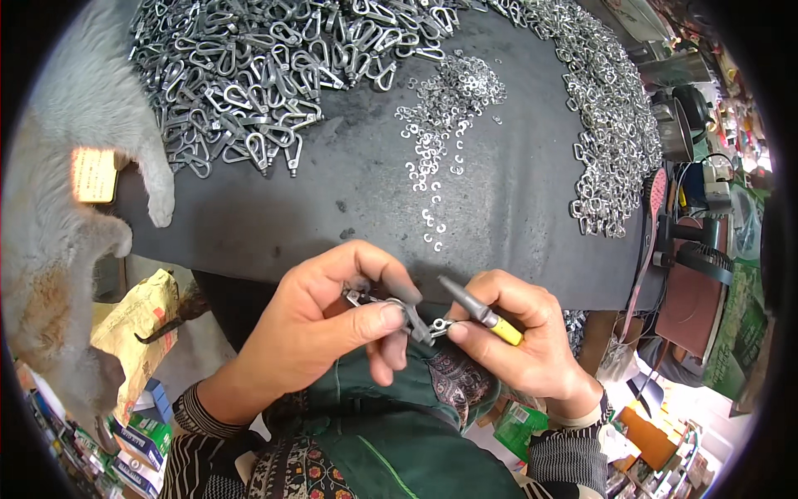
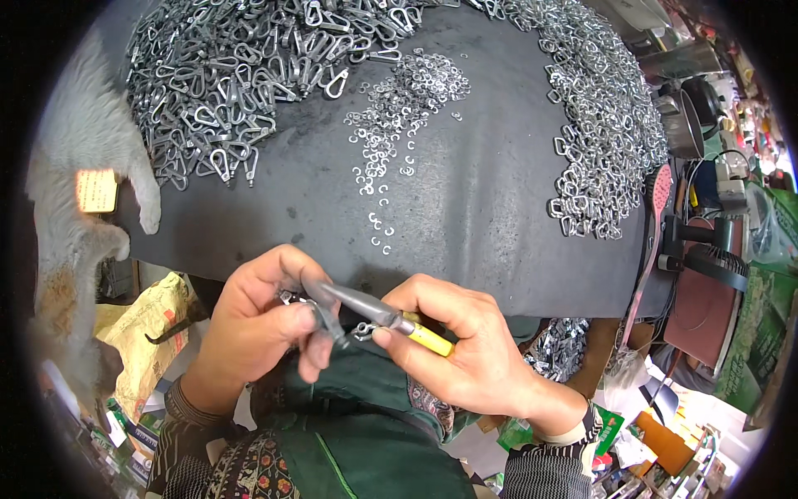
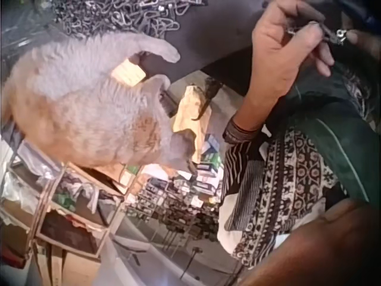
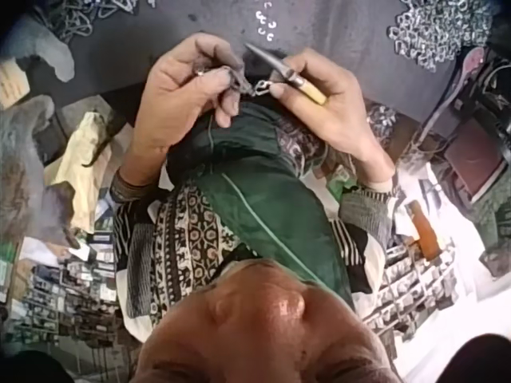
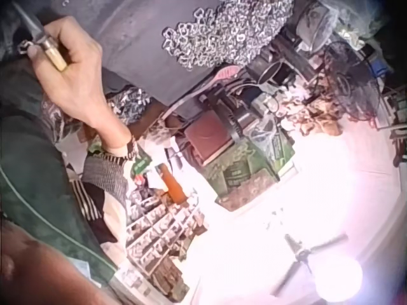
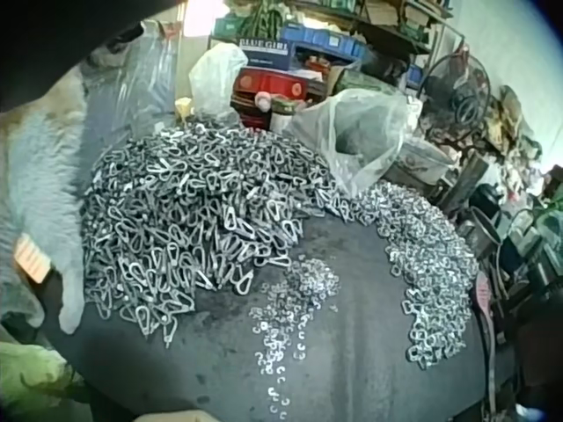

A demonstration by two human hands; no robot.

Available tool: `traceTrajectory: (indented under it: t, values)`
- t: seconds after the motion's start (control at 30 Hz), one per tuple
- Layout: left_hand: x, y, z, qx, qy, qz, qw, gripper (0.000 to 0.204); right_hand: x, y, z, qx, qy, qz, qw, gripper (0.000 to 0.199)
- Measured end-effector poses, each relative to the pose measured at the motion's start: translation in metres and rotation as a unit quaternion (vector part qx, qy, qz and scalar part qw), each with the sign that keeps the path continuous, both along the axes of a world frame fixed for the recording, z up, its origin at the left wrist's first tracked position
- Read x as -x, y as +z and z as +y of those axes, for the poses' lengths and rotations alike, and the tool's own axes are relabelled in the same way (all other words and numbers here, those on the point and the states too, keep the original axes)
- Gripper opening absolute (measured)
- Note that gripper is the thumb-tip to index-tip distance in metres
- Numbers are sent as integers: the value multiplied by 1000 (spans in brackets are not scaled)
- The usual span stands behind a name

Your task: The person assembles metal snap hooks by fitting small metal clasps onto the hook components and securing them using pliers.

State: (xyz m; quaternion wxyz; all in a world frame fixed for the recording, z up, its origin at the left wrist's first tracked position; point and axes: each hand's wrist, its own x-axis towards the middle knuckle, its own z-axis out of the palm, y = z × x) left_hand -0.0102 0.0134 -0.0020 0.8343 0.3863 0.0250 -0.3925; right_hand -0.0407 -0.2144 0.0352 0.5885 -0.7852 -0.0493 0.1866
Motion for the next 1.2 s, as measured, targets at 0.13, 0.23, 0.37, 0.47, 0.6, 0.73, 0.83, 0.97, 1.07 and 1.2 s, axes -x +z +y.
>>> traceTrajectory:
  t: [0.13,0.23,0.37,0.47,0.6,0.73,0.83,0.97,1.07,1.2]
  values:
    - [9,3,-7,-78,10,-62,995,15,0,0,-4,34,16,-28,999,10]
    - [14,2,-11,-113,-6,-94,989,14,0,2,-2,48,2,-20,999,11]
    - [18,1,-14,-199,22,-198,959,14,0,5,-2,52,8,-26,998,11]
    - [18,3,-14,-197,24,-189,962,15,-2,7,-6,57,8,-11,998,11]
    - [17,4,-15,-217,29,-216,952,14,0,3,-6,26,-10,14,1000,11]
    - [18,2,-19,-265,15,-331,906,17,0,1,-2,45,-17,-16,999,13]
    - [17,5,-14,-223,-23,-154,962,22,-6,2,1,117,31,-116,986,18]
    - [16,2,-7,-92,-65,-9,994,28,-24,15,-12,407,67,-265,872,37]
    - [18,4,-3,-95,-103,24,990,27,-28,15,-12,523,74,-304,793,36]
    - [18,4,1,-84,-102,27,991,25,-32,9,-6,561,89,-344,747,35]
